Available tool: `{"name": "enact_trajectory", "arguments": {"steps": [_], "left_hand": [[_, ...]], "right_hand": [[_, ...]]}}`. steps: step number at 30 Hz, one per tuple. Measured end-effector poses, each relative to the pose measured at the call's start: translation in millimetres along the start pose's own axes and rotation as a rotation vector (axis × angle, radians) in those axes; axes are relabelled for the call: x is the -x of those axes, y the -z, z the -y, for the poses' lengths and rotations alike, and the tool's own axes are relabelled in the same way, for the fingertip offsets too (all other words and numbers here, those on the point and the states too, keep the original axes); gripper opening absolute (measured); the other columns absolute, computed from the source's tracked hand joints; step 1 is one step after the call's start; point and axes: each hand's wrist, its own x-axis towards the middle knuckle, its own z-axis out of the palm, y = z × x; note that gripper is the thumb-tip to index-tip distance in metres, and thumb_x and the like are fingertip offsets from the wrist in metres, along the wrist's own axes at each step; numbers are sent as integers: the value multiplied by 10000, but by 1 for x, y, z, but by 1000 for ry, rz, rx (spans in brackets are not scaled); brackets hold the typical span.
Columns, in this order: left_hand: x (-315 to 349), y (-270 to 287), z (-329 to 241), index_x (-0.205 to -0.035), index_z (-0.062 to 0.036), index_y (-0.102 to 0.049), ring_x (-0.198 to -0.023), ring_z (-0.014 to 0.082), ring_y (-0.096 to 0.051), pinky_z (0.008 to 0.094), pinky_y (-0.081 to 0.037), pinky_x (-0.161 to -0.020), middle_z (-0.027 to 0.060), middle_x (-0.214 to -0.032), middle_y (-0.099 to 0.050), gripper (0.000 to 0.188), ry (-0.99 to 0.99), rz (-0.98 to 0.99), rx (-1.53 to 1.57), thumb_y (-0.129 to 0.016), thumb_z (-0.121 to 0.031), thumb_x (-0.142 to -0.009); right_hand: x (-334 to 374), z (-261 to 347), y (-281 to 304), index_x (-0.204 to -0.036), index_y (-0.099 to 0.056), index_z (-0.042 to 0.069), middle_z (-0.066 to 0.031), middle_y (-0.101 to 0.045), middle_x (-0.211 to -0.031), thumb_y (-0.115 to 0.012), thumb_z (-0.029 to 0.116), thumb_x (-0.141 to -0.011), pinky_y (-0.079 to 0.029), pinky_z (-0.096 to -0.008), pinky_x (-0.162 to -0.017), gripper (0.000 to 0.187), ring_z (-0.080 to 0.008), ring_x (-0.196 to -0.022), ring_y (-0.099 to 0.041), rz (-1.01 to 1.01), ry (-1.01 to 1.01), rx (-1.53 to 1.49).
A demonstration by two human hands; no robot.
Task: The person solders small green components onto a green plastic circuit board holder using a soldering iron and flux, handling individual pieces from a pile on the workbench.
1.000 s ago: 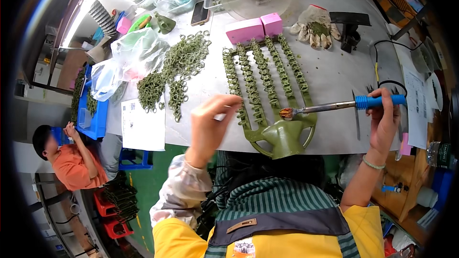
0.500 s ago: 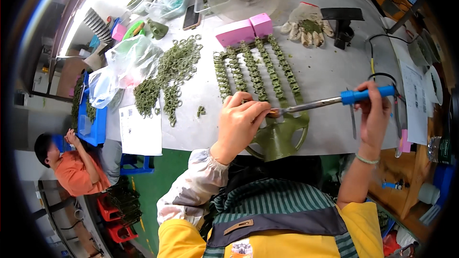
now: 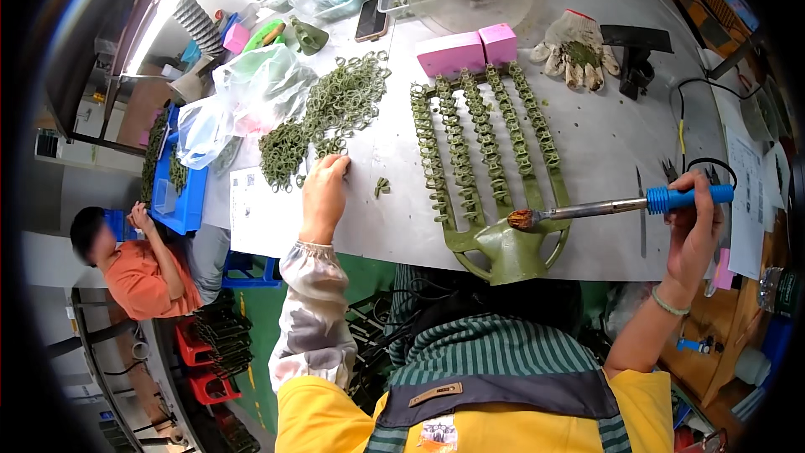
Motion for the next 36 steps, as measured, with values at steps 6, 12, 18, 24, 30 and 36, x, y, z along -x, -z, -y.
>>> {"name": "enact_trajectory", "arguments": {"steps": [6, 12, 18, 24, 30, 36], "left_hand": [[-1, 10, 2, -971, -37, -680, -841, 347, -629, 419, -513, -768, 125, -883, -655, 161, 216, 114, 103, -658, -28, -812], [-7, 43, -113, -1007, -29, -686, -756, 159, -702, 301, -569, -676, 74, -910, -711, 170, 243, 20, 927, -712, -12, -840], [-11, 47, -193, -939, -30, -720, -828, 232, -672, 317, -539, -715, 83, -872, -709, 171, -145, -33, 792, -730, 28, -778], [-15, 26, -204, -909, -107, -743, -882, 190, -618, 333, -441, -785, -1, -855, -729, 145, -275, -98, 573, -761, -102, -765], [-15, 33, -202, -905, -115, -743, -896, 195, -613, 332, -436, -794, -10, -848, -729, 130, -272, -74, 521, -760, -120, -776], [-23, 40, -180, -964, -79, -699, -838, 219, -636, 336, -499, -720, 55, -859, -699, 140, -243, -108, 801, -726, -77, -826]], "right_hand": [[2, 3, -2, -841, -673, 61, -43, -661, -804, -711, 306, -885, -440, -196, -535, 252, -77, -586, -555, -9, -8, 5], [-2, 2, -1, -838, -671, 50, -50, -668, -806, -715, 309, -885, -446, -201, -541, 267, -82, -581, -557, -26, -6, 38], [-6, -5, -10, -843, -677, 29, -60, -674, -809, -694, 284, -905, -457, -212, -544, 263, -93, -571, -565, -2, -40, 31], [-9, -20, -22, -862, -690, 17, -79, -675, -801, -691, 262, -909, -457, -231, -539, 249, -106, -569, -560, 63, -94, -69], [-13, -9, -11, -840, -687, 23, -74, -672, -790, -690, 272, -907, -450, -224, -531, 258, -95, -582, -564, 44, -100, -30], [-16, -3, 14, -878, -688, 55, -39, -672, -836, -704, 303, -893, -435, -195, -561, 249, -75, -609, -553, -6, -16, 32]]}}
